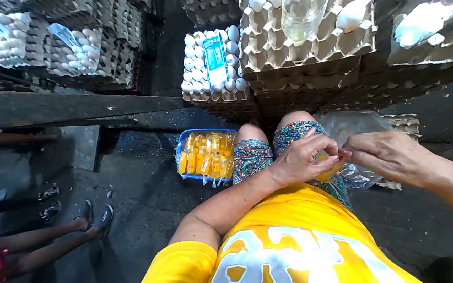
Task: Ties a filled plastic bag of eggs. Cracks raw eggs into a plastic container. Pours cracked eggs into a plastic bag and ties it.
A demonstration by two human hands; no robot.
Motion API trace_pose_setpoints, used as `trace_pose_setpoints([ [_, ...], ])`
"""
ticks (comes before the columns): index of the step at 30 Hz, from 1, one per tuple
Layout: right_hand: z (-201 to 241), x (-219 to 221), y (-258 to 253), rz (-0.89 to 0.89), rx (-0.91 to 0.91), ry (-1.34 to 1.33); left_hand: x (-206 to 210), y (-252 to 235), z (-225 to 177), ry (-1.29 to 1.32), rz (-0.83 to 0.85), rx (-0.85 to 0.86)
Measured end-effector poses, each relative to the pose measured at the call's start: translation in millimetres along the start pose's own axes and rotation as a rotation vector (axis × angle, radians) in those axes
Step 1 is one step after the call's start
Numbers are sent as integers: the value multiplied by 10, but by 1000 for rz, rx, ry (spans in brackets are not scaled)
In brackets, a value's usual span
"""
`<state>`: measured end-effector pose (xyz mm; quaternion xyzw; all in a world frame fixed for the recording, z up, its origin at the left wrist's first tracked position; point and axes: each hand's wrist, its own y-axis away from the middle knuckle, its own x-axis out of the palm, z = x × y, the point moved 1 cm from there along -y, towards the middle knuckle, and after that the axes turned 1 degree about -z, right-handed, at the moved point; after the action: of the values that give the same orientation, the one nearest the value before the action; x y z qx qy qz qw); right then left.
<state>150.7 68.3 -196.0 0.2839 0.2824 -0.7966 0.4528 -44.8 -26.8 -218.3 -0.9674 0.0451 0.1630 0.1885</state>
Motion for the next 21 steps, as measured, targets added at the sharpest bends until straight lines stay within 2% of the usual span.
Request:
trace_pose_setpoints([
  [3, 62, 23, 64, -60, -48, 112, 33, 21, -4, 1, -31, 7],
  [6, 73, 94, 136, -112, -32, 84, 92, 50, 20, 22, -93, 44],
  [16, 174, 374, 291, -343, 169, -311, 222, 108, 58, -45, -163, 188],
  [21, 258, 414, 296, -372, 210, -565, 266, 166, 7, -56, -159, 163],
])
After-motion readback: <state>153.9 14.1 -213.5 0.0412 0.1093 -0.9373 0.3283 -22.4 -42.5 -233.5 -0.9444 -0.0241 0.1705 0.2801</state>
